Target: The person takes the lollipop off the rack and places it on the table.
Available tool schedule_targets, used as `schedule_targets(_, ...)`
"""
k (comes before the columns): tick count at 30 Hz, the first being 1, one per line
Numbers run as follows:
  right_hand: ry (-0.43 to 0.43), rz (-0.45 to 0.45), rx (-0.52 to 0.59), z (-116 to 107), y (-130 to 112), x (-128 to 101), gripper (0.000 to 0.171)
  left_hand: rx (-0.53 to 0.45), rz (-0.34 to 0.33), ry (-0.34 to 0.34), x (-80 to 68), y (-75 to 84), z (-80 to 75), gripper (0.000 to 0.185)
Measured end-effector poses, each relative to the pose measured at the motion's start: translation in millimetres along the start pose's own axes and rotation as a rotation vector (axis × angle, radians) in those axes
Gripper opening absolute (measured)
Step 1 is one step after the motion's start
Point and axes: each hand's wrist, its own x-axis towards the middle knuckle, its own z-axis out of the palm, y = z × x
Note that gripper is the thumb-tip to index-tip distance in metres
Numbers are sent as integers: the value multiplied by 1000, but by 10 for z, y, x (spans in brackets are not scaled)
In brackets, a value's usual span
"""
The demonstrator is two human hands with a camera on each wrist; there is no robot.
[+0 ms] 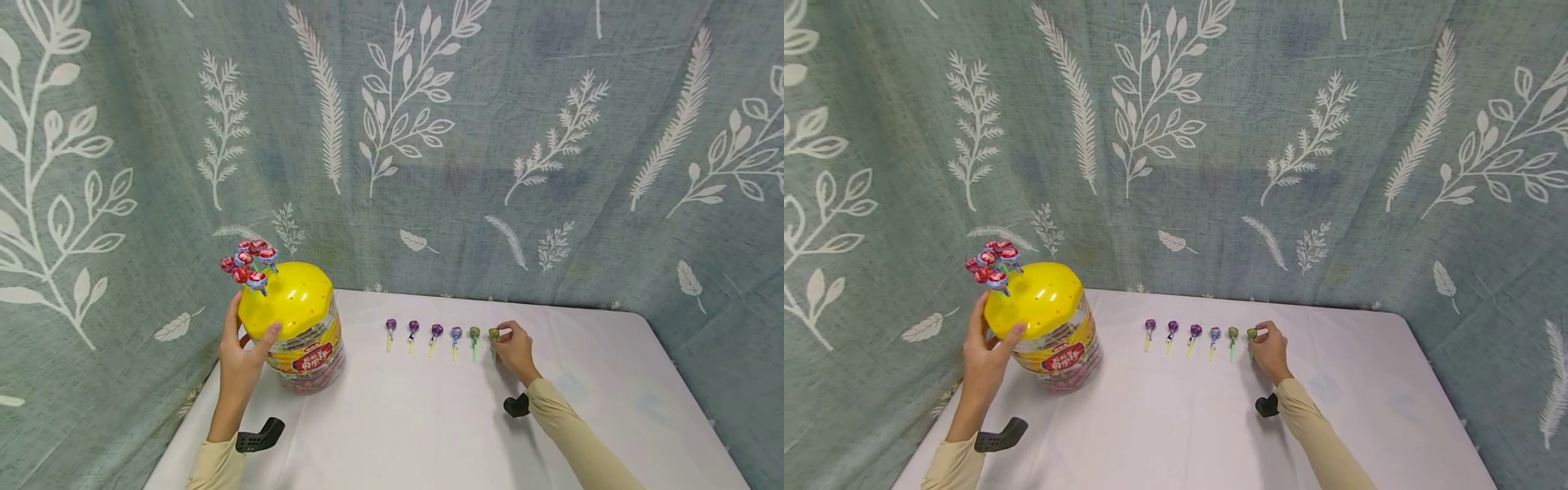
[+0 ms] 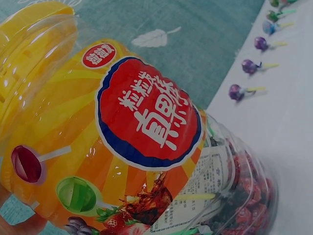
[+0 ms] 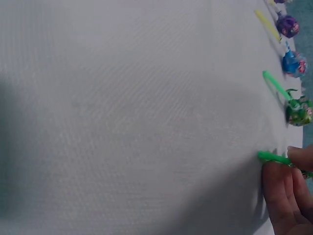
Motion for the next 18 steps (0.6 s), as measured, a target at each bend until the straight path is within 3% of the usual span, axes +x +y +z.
schedule_targets(9,-2,45,-44,-3,9,20,38,10,-13,-1,8,-3,-4,82)
schedule_targets(18,31,7,-102,-67,-68,49,34,15,-25,-3,-12,46,4,82)
